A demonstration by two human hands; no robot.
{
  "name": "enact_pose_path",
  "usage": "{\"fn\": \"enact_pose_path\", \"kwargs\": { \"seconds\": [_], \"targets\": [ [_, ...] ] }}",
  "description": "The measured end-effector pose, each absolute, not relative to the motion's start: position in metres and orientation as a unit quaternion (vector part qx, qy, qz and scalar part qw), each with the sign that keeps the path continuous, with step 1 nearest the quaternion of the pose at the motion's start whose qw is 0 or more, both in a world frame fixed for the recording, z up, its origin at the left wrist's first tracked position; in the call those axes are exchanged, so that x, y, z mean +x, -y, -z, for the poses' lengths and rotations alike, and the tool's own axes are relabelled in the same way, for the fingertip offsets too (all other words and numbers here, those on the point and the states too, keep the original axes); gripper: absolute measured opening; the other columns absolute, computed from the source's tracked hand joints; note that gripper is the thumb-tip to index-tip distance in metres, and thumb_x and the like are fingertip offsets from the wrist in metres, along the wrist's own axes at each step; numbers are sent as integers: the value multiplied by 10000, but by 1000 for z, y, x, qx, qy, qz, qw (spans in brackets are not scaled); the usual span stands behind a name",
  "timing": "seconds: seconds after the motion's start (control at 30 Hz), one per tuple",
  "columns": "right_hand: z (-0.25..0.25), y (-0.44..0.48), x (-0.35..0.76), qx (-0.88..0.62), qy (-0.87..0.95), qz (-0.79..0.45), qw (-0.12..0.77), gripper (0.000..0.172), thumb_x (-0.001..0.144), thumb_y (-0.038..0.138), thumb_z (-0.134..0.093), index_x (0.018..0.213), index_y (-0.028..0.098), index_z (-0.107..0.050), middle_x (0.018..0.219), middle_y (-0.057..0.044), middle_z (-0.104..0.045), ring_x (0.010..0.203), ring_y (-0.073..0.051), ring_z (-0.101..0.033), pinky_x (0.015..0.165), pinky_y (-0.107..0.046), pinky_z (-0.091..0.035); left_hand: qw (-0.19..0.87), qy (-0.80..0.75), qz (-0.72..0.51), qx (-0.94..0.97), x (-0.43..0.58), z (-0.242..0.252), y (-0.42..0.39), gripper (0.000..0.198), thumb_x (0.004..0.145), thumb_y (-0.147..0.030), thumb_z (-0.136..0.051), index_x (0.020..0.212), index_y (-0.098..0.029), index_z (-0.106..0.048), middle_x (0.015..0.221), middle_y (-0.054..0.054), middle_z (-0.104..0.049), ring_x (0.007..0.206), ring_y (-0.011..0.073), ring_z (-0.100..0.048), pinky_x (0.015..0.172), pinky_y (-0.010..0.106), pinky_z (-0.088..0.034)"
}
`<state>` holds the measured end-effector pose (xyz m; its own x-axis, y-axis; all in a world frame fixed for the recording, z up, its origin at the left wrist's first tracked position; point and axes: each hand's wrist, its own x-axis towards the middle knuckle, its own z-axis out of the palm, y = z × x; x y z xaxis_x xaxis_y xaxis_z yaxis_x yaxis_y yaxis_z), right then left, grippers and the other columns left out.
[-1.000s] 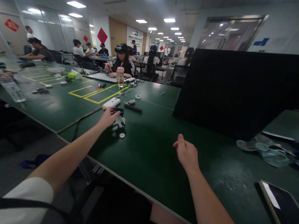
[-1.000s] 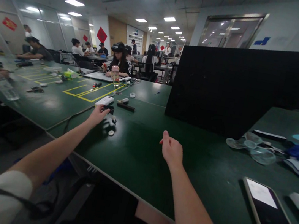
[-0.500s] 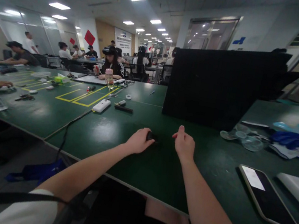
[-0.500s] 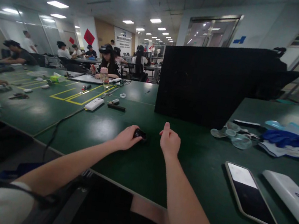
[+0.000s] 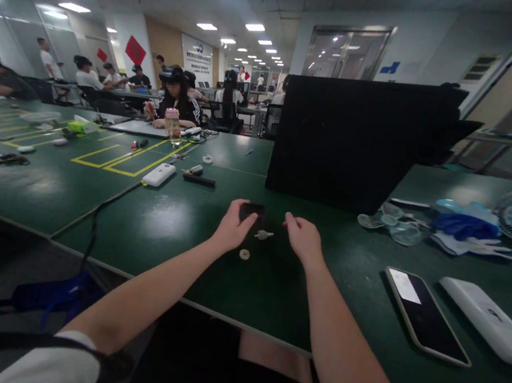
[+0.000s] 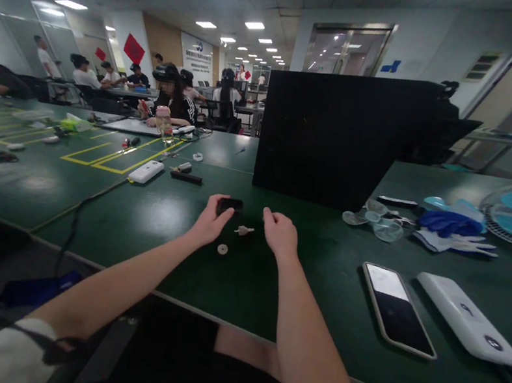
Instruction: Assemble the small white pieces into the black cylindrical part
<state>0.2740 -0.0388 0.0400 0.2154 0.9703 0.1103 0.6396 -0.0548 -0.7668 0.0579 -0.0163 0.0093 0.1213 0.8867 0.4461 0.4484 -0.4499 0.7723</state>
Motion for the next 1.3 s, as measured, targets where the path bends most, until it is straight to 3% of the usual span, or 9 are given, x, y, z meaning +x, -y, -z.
{"fn": "enact_pose_path", "kwargs": {
  "seconds": [0.07, 0.13, 0.3, 0.5, 0.63, 0.8, 0.93, 1.1, 1.3],
  "targets": [
    [-42, 45, 264, -649, 669, -206, 299, 427, 881, 607, -585, 1008, 229, -739, 1058, -89, -719, 948, -257, -640, 756, -355, -483, 206, -512, -492, 674, 31, -6, 8, 427, 963, -441, -537, 1300, -187, -473, 1288, 133, -572, 1181, 240, -587, 1027, 394, -479],
    [-44, 53, 251, -596, 744, -172, 248, 413, 835, 576, -671, 1063, 239, -747, 1177, -89, -687, 1074, -276, -601, 843, -377, -478, 177, -542, -492, 658, 9, -1, 0, 425, 939, -438, -578, 1270, -182, -501, 1272, 137, -572, 1180, 252, -581, 1029, 405, -472],
    [-42, 63, 224, -541, 803, -131, 214, 416, 887, 561, -627, 1117, 231, -735, 1290, -102, -623, 1164, -288, -555, 909, -406, -469, 200, -541, -450, 682, -8, 7, -6, 491, 913, -392, -621, 1330, -190, -460, 1200, 124, -637, 1069, 243, -638, 975, 423, -501],
    [-29, 54, 222, -571, 790, -147, 171, 201, 886, 362, -638, 1030, 238, -700, 1127, -69, -656, 979, -238, -617, 779, -363, -517, 186, -527, -410, 721, 5, 5, 4, 487, 898, -363, -633, 1332, -208, -475, 1256, 120, -645, 1119, 258, -643, 980, 415, -504],
    [-31, 54, 226, -573, 783, -177, 164, 233, 900, 228, -556, 1092, 257, -687, 1160, -65, -663, 951, -224, -641, 749, -346, -528, 189, -538, -395, 721, 5, 2, 7, 496, 892, -359, -641, 1339, -214, -482, 1274, 123, -644, 1135, 270, -642, 986, 431, -506],
    [-42, 64, 223, -570, 778, -219, 146, 283, 929, 366, -540, 1157, 272, -678, 1036, -53, -708, 845, -213, -656, 661, -324, -502, 190, -532, -380, 733, 3, 1, 7, 511, 877, -302, -648, 1357, -233, -488, 1284, 119, -649, 1118, 272, -653, 976, 434, -512],
    [-42, 68, 220, -540, 806, -222, 98, 414, 773, 557, -717, 1100, 303, -721, 894, -15, -712, 728, -194, -633, 569, -295, -436, 180, -544, -354, 739, 3, 0, 8, 508, 861, -271, -656, 1347, -258, -511, 1262, 105, -670, 1055, 265, -676, 926, 416, -528],
    [-38, 62, 226, -565, 795, -196, 101, 270, 884, 470, -604, 998, 284, -764, 858, -33, -722, 708, -193, -633, 592, -308, -440, 177, -535, -325, 759, 5, 0, 11, 503, 847, -304, -677, 1329, -282, -534, 1212, 81, -696, 1036, 263, -687, 897, 398, -534],
    [-41, 58, 232, -587, 780, -132, 172, 318, 982, 415, -470, 914, 269, -745, 863, -34, -723, 740, -191, -630, 627, -313, -431, 179, -514, -299, 784, 12, -2, 17, 485, 834, -342, -681, 1299, -275, -556, 1116, 73, -726, 972, 270, -702, 850, 397, -544]
  ]
}}
